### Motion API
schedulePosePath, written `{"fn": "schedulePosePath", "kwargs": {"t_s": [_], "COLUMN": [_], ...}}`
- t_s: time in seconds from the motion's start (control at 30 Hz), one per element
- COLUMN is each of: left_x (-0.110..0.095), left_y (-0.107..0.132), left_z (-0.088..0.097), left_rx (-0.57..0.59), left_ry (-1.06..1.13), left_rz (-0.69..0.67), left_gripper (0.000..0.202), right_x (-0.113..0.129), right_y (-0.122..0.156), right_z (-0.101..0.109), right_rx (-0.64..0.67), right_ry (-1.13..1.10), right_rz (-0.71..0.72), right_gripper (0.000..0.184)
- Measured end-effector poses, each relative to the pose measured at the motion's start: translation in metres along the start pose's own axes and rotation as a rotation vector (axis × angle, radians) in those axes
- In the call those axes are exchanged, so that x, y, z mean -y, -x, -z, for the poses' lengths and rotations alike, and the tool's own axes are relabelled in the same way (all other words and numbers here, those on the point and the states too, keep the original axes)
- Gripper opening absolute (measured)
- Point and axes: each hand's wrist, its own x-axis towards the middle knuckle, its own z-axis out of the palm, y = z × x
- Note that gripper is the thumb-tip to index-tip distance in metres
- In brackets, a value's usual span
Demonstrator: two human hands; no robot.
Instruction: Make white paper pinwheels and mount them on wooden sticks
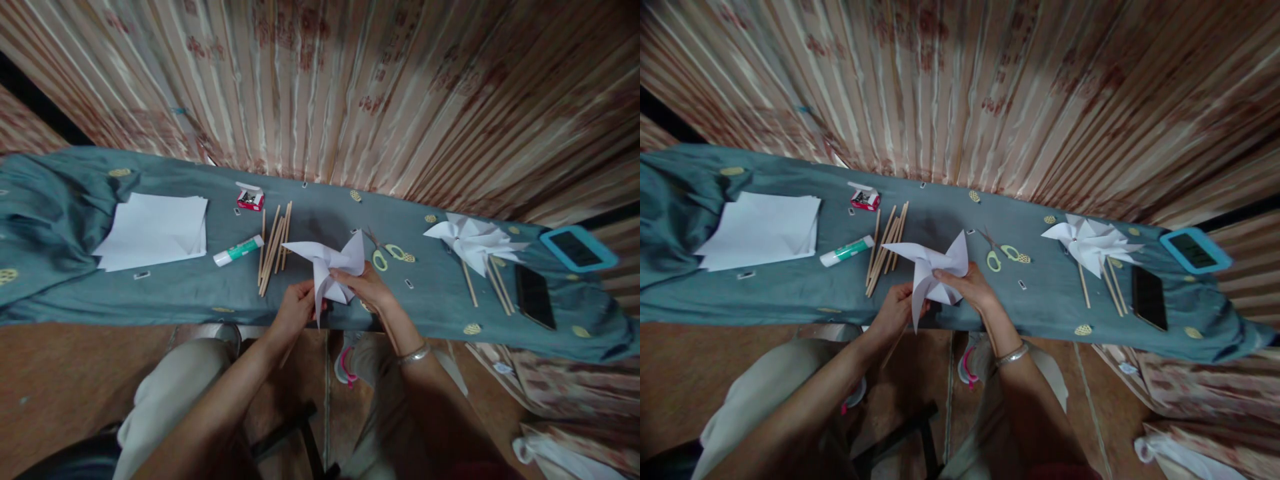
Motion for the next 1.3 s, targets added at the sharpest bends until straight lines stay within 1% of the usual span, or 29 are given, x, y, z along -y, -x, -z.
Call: {"fn": "schedulePosePath", "kwargs": {"t_s": [0.1,0.17,0.3,0.43,0.57,0.63,0.73,0.8,0.9,1.03,1.17,1.3], "left_x": [-0.004,-0.004,-0.002,-0.003,-0.006,-0.009,-0.017,-0.023,-0.03,-0.034,-0.032,-0.03], "left_y": [0.006,0.011,0.016,0.016,0.014,0.013,0.011,0.01,0.007,0.001,-0.004,-0.007], "left_z": [0.002,0.005,0.012,0.014,0.013,0.013,0.015,0.017,0.019,0.018,0.018,0.019], "left_rx": [0.081,0.097,0.069,0.044,0.017,0.018,0.02,0.015,-0.016,-0.075,-0.098,-0.131], "left_ry": [0.052,0.096,0.11,0.126,0.144,0.157,0.158,0.133,0.12,0.134,0.096,0.012], "left_rz": [0.019,0.05,0.079,0.089,0.059,0.039,-0.003,-0.034,-0.058,-0.076,-0.145,-0.191], "left_gripper": [0.046,0.046,0.044,0.041,0.039,0.039,0.041,0.04,0.041,0.043,0.044,0.037], "right_x": [0.004,0.005,0.006,0.014,0.027,0.032,0.035,0.036,0.034,0.032,0.032,0.034], "right_y": [-0.001,-0.003,-0.005,-0.004,-0.005,-0.006,-0.007,-0.006,-0.002,0.004,0.01,0.016], "right_z": [0.006,0.009,0.01,0.004,-0.002,-0.003,-0.001,0.002,0.007,0.009,0.004,-0.003], "right_rx": [-0.015,-0.03,-0.014,0.015,-0.003,-0.022,-0.05,-0.087,-0.12,-0.073,-0.045,-0.02], "right_ry": [0.009,0.015,0.015,0.008,0.01,0.006,0.014,0.069,0.217,0.41,0.498,0.592], "right_rz": [0.015,0.027,0.045,0.078,0.097,0.136,0.241,0.317,0.407,0.496,0.52,0.561], "right_gripper": [0.039,0.04,0.039,0.037,0.044,0.048,0.049,0.05,0.05,0.047,0.05,0.049]}}
